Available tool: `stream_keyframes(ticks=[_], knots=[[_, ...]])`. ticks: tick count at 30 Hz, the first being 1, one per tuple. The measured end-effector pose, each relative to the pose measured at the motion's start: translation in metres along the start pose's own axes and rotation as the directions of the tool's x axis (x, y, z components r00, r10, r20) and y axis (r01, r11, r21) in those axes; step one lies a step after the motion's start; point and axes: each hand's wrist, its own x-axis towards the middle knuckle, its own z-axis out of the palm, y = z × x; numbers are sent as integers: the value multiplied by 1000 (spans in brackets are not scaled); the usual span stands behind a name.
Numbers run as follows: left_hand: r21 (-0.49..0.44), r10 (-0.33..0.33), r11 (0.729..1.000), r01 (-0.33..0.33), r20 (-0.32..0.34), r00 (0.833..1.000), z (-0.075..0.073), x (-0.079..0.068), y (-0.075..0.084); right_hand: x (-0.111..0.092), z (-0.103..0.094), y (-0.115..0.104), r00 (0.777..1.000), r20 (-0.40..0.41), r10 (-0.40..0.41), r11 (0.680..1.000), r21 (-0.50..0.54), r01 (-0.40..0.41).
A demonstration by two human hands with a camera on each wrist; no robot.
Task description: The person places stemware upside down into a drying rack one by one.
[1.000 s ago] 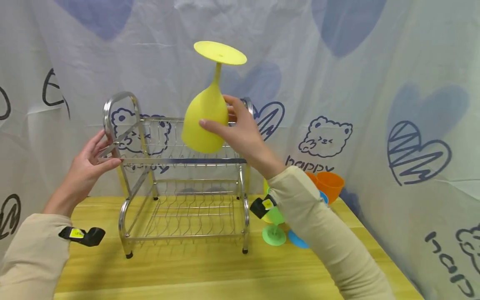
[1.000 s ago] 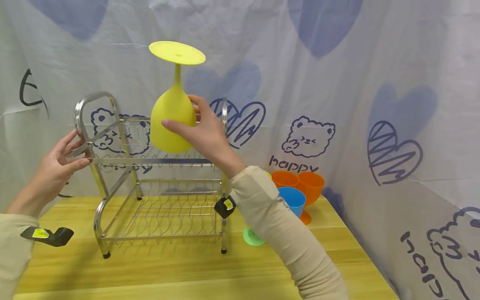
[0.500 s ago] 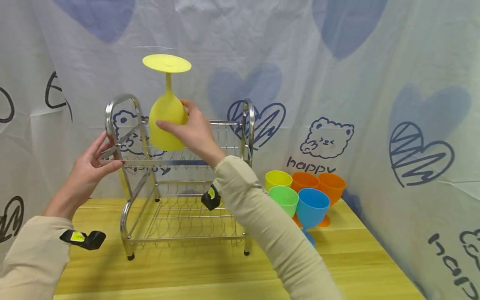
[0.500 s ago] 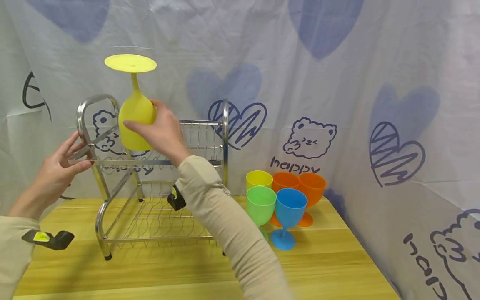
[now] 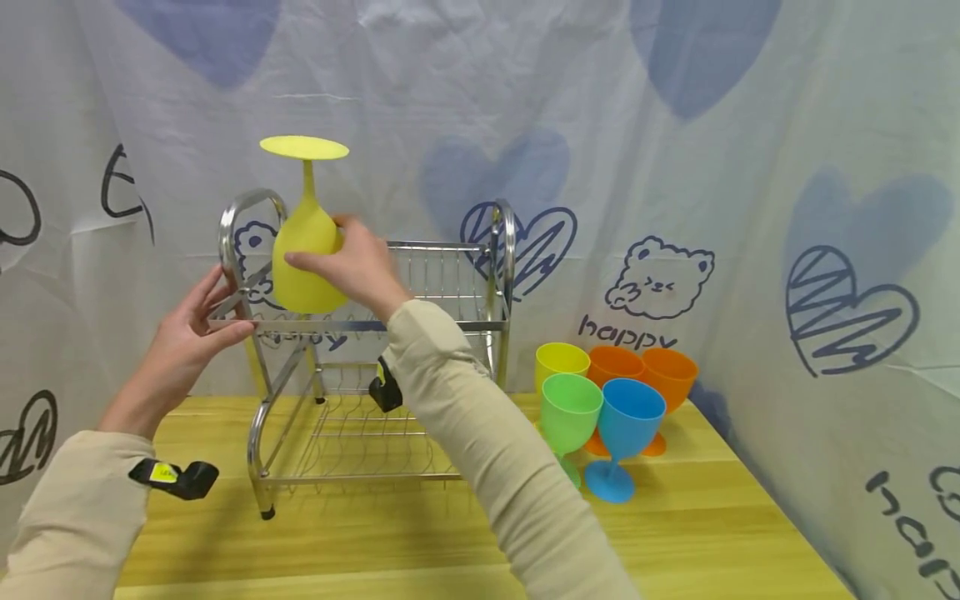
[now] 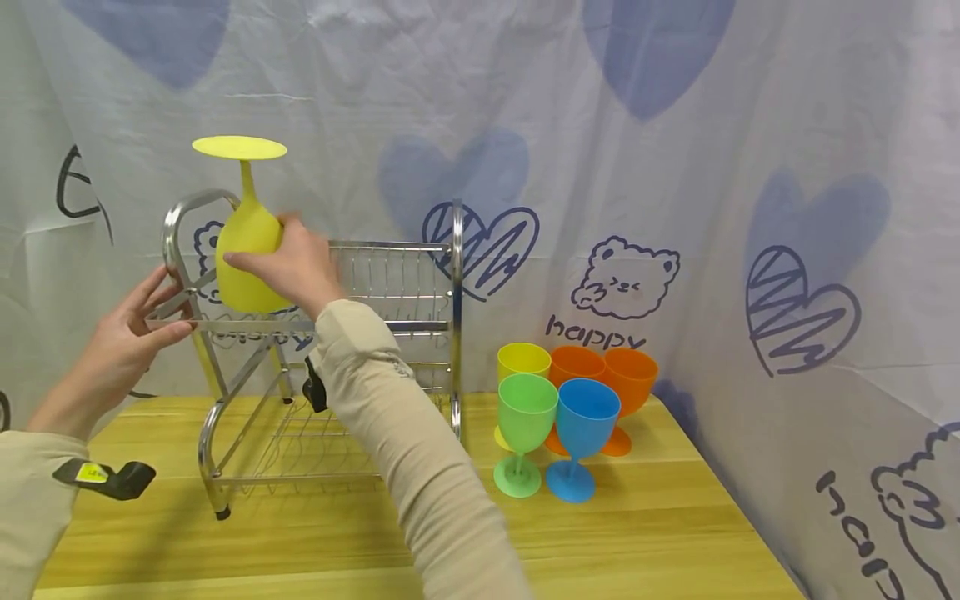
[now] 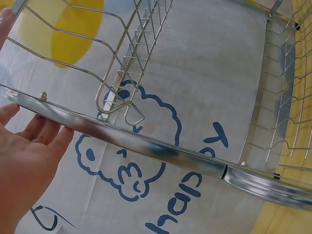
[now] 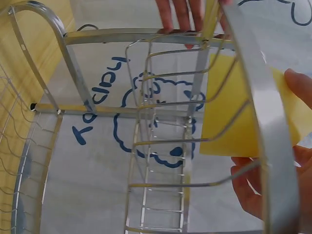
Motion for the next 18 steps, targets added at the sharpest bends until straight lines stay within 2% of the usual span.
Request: stream_keyframes(ticks=[9, 18], knots=[[22, -12, 1000, 12, -5, 1000, -3, 0, 2, 4, 12, 3, 998, 12, 59, 993, -105, -57], [38, -35, 999, 35, 7, 999, -2, -2, 5, 8, 20, 5, 990, 101, 101, 974, -214, -78]])
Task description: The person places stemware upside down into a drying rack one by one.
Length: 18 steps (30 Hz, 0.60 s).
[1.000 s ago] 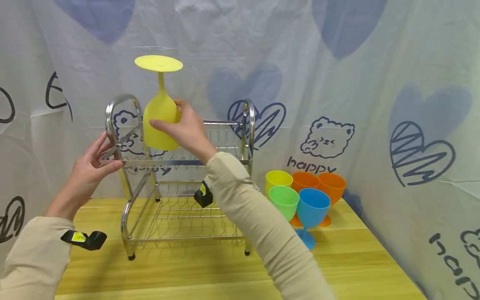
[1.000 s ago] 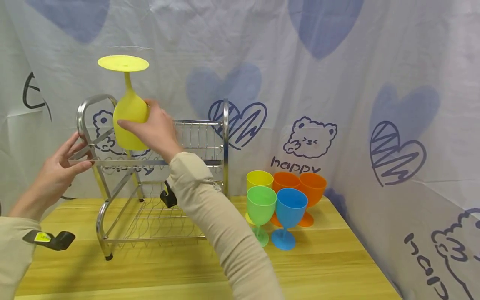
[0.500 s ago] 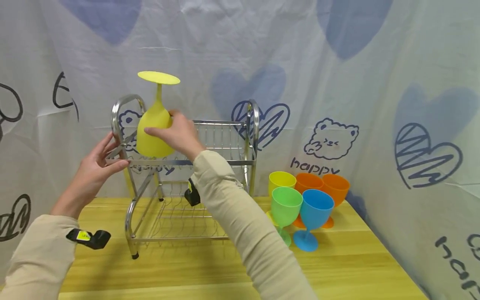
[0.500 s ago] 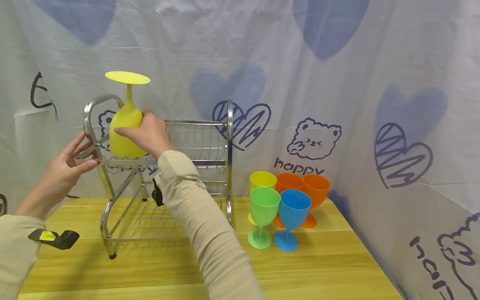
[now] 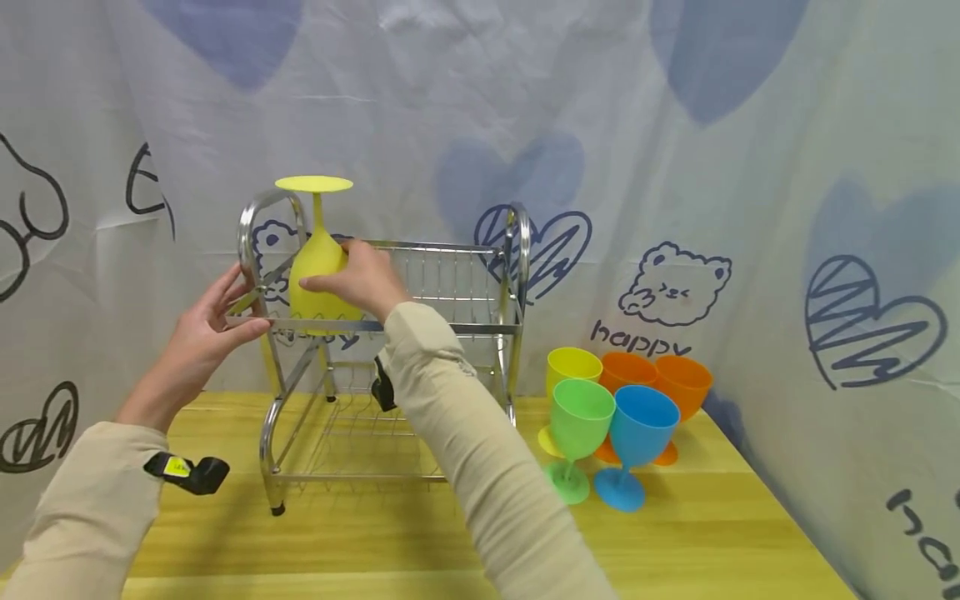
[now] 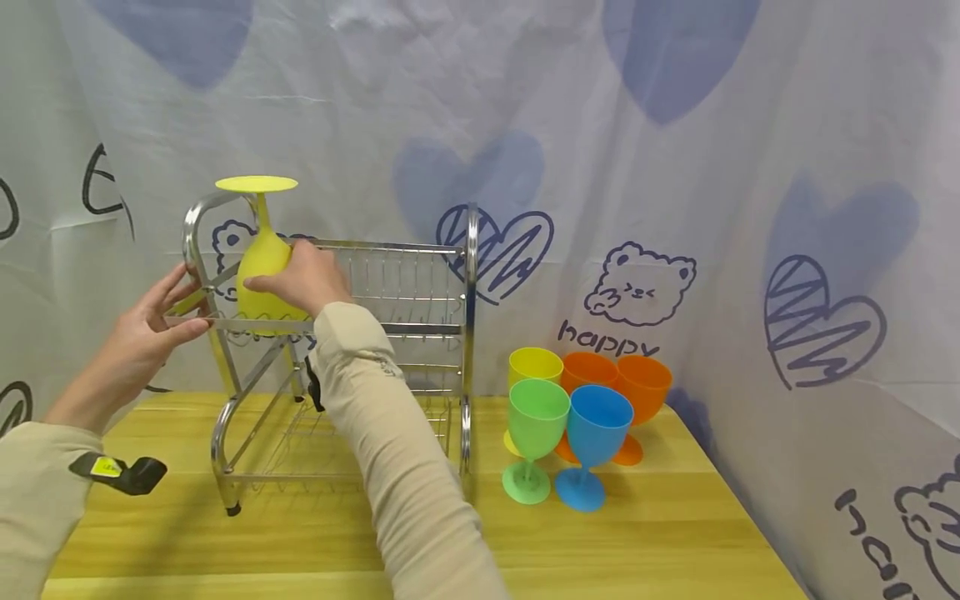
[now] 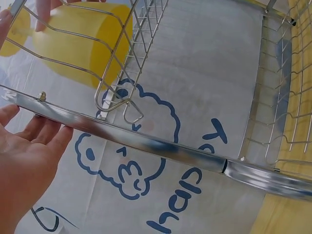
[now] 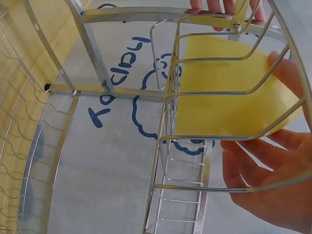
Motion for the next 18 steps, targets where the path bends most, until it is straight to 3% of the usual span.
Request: stream_keyframes(ticks=[18], knots=[[7, -10, 1000, 10, -12, 1000, 2, 0, 0, 2, -3, 0, 994, 107, 36, 998, -57, -30]])
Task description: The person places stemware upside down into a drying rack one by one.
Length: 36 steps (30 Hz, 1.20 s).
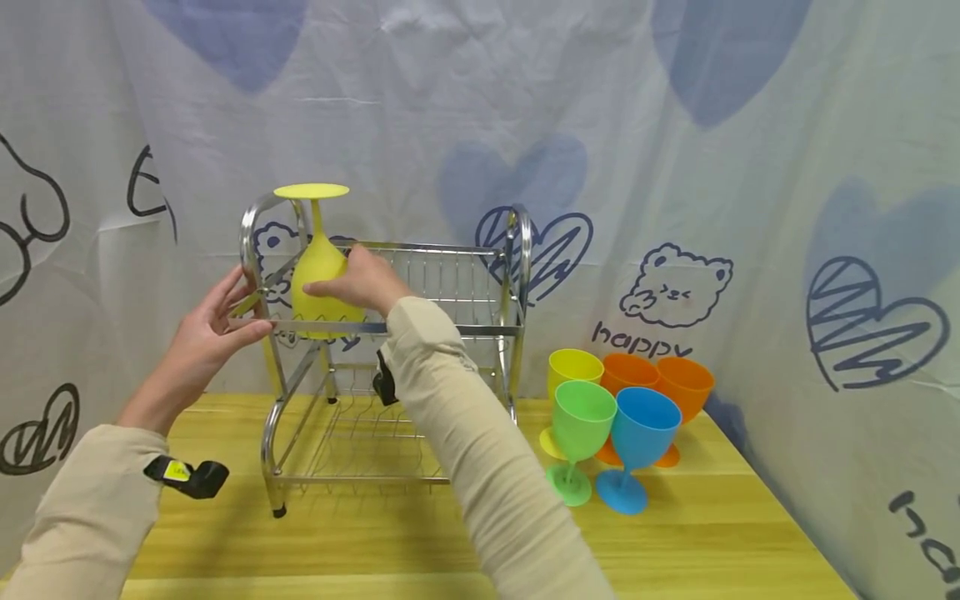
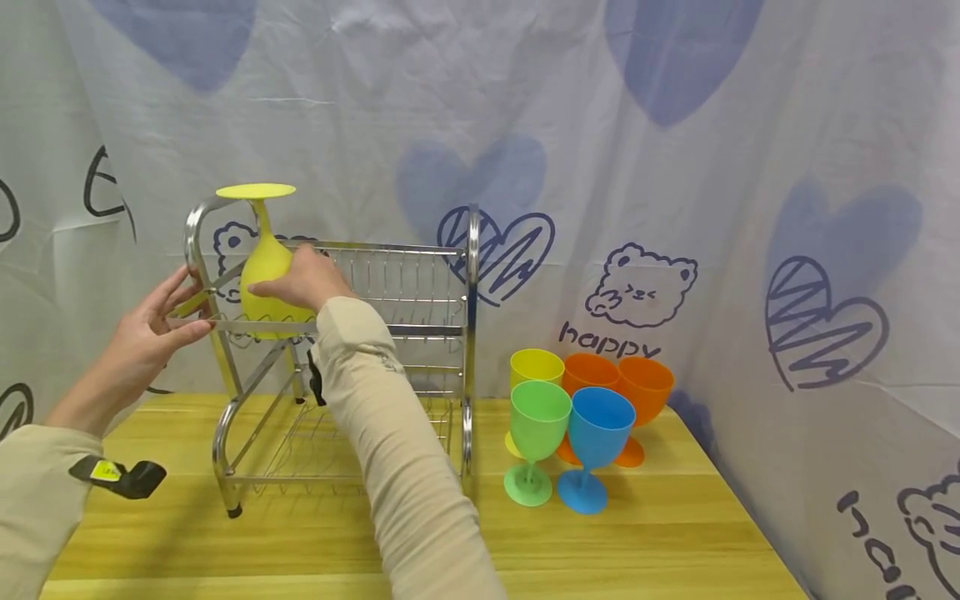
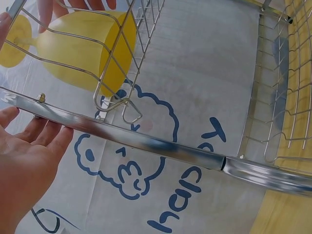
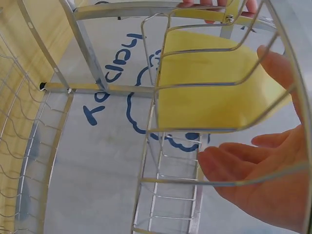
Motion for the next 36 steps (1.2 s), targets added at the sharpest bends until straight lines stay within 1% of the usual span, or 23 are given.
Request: stream_keyframes(ticks=[4, 7, 11, 16, 20, 23, 27, 30, 32, 36], knots=[[37, -2, 999, 2, -5, 1000, 0, 0, -1, -5, -6, -1, 1000, 29, 6, 999, -39, -5], [44, 0, 999, 1, -8, 1000, 0, -1, -3, -12, -12, -1, 1000, 26, -11, 998, -69, 13], [44, 4, 999, -3, -26, 1000, 2, -1, -5, -25, -21, 0, 998, 17, -68, 987, -145, 70], [58, 24, 998, -21, -56, 998, 3, -3, -7, -39, -29, 2, 988, 2, -153, 961, -235, 149], [73, 9, 997, -4, -69, 998, 6, -5, -7, -50, -37, 2, 972, -23, -233, 943, -250, 220], [82, -19, 996, 26, -81, 997, 8, -9, -6, -61, -45, 0, 960, -48, -276, 940, -219, 260], [78, -40, 996, 50, -124, 991, 13, -14, -4, -80, -58, 4, 933, -86, -350, 932, -132, 337], [75, -41, 996, 54, -167, 985, 18, -20, -3, -96, -70, 15, 901, -124, -416, 909, -89, 408], [81, -24, 996, 41, -197, 980, 21, -24, -2, -106, -78, 24, 881, -158, -445, 895, -91, 436], [101, 17, 995, 8, -252, 968, 29, -35, 1, -121, -93, 48, 836, -226, -501, 866, -136, 482]])
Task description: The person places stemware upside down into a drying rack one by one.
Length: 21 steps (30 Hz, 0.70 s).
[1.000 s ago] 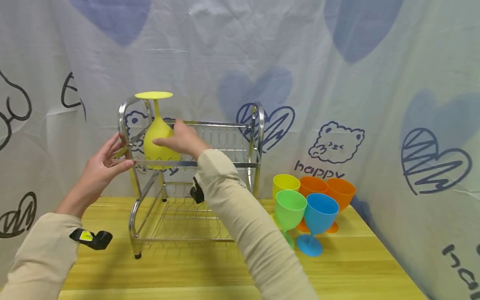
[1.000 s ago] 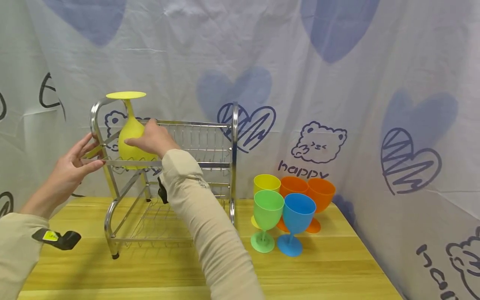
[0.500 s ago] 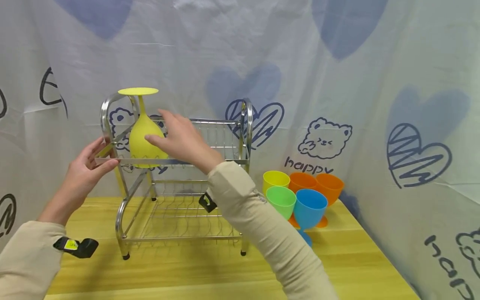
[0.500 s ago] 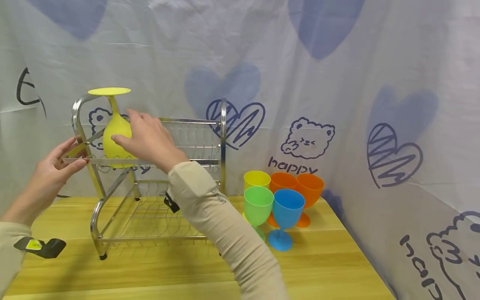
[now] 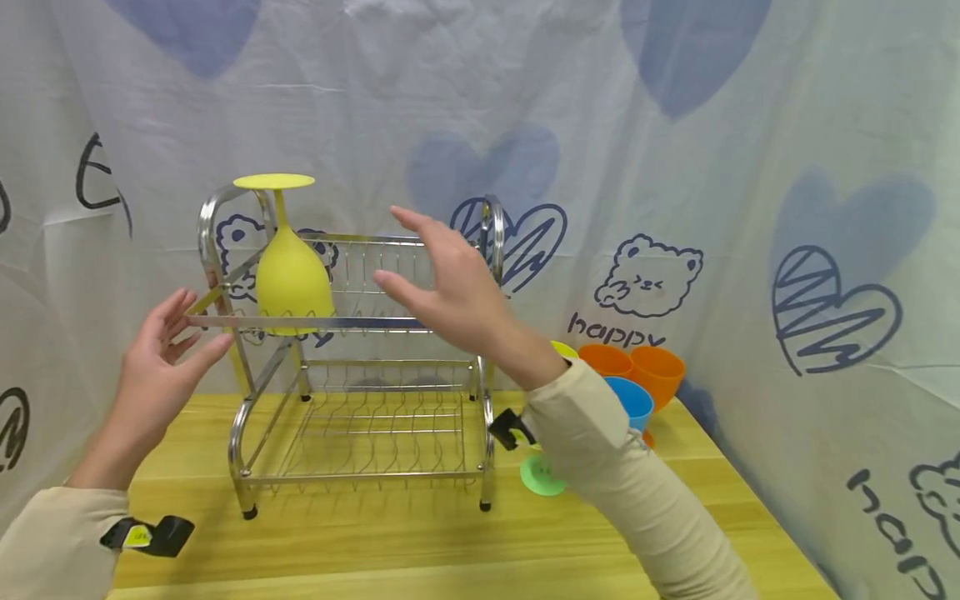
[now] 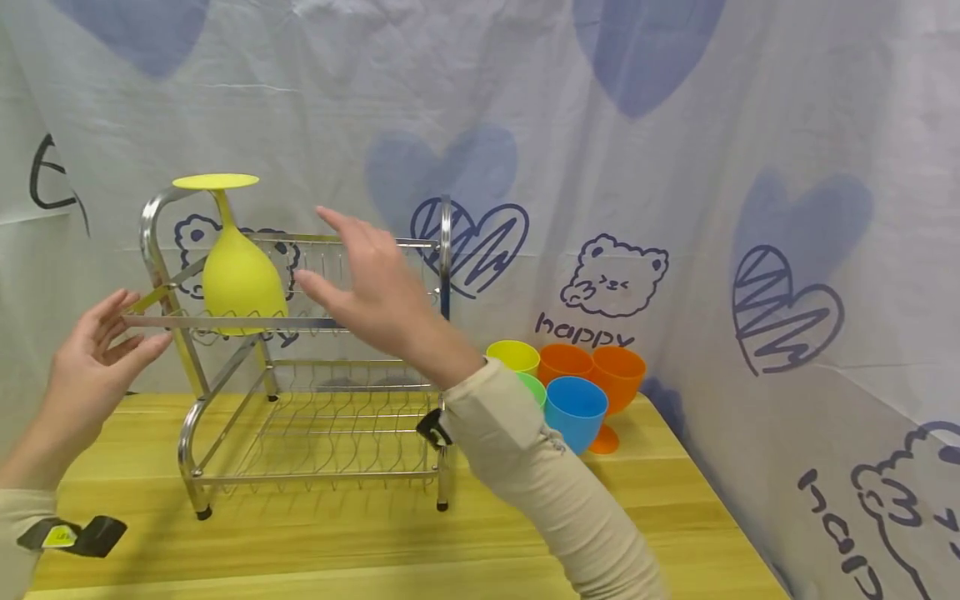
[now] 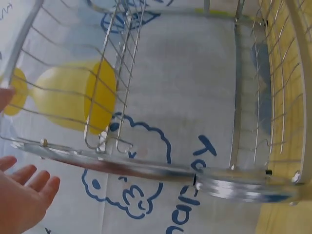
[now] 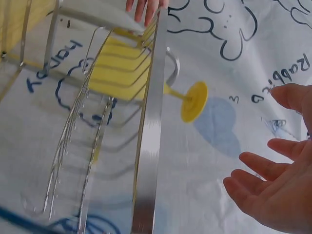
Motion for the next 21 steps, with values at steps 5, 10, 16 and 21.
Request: stream_keyframes(ticks=[5, 10, 16, 21], knots=[[-77, -44, 996, 37, -85, 995, 19, -23, 8, -26, -23, 28, 997, -73, -5, 1000, -31, 3], [-129, -40, 991, 28, -87, 995, 46, -46, 13, -52, -37, 55, 989, -86, 117, 992, -43, -121], [-113, -37, 993, 46, 78, 996, 61, -58, 18, -77, -46, 89, 980, -34, 196, 972, -122, -198], [-115, -24, 992, 44, 176, 984, 77, -68, 21, -102, -53, 113, 961, 2, 277, 948, -166, -273]])
